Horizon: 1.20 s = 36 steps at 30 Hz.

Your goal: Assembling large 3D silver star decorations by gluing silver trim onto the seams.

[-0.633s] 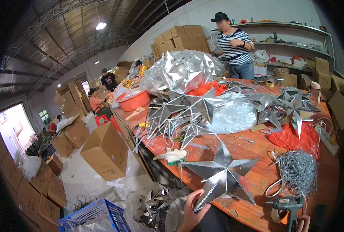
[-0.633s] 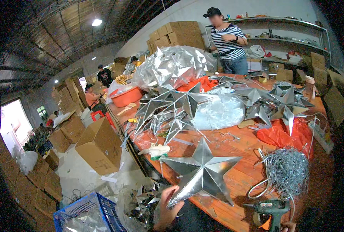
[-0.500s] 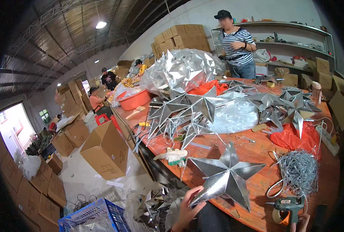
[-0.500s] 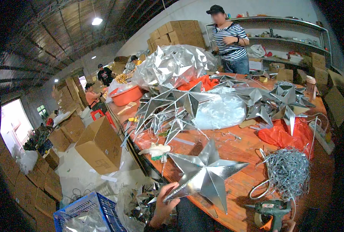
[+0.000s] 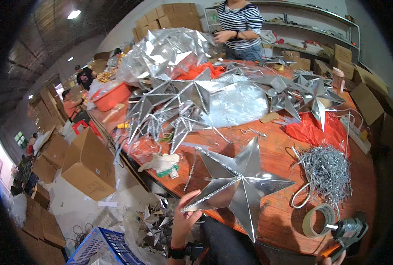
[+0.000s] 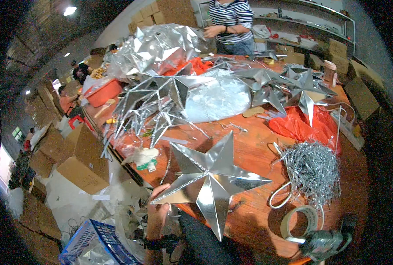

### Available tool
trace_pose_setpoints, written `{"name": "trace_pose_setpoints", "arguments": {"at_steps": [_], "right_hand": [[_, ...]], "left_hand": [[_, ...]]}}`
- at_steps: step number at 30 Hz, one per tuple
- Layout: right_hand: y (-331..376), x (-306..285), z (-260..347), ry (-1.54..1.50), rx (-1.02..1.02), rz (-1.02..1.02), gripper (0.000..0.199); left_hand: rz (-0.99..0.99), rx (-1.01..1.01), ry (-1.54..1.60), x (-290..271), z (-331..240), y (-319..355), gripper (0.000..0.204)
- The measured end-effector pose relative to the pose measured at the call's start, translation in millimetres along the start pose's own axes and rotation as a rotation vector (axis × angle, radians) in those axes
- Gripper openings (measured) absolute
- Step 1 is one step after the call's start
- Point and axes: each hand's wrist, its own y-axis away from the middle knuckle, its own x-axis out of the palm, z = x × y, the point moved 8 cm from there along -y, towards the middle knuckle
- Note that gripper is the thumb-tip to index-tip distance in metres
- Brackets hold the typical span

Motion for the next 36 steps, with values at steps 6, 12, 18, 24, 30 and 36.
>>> {"name": "trace_pose_setpoints", "arguments": {"at_steps": [6,12,18,24,30,36], "right_hand": [[1,112,36,0.107,-0.285,0.265,0.038],[-19,167,36,0.009,-0.071,0.297,0.028],[-35,159,-21,0.016,0.154,0.212,0.035],[-31,166,-15,0.151,0.005,0.260,0.056],[-26,124,-96,0.067,0.505,0.188,0.067],[-31,154,-30,0.308,-0.116,0.241,0.044]], "left_hand": [[-0.122,0.046,0.083,3,25,3,0.051],[-0.095,0.130,0.157,-5,33,4,0.057],[-0.097,0.235,0.256,-9,32,5,0.061],[-0.074,0.196,0.290,-10,39,2,0.066],[0.026,0.331,0.016,-7,29,-1,0.058],[-0.017,0.340,-0.016,-5,25,-1,0.059]]}}
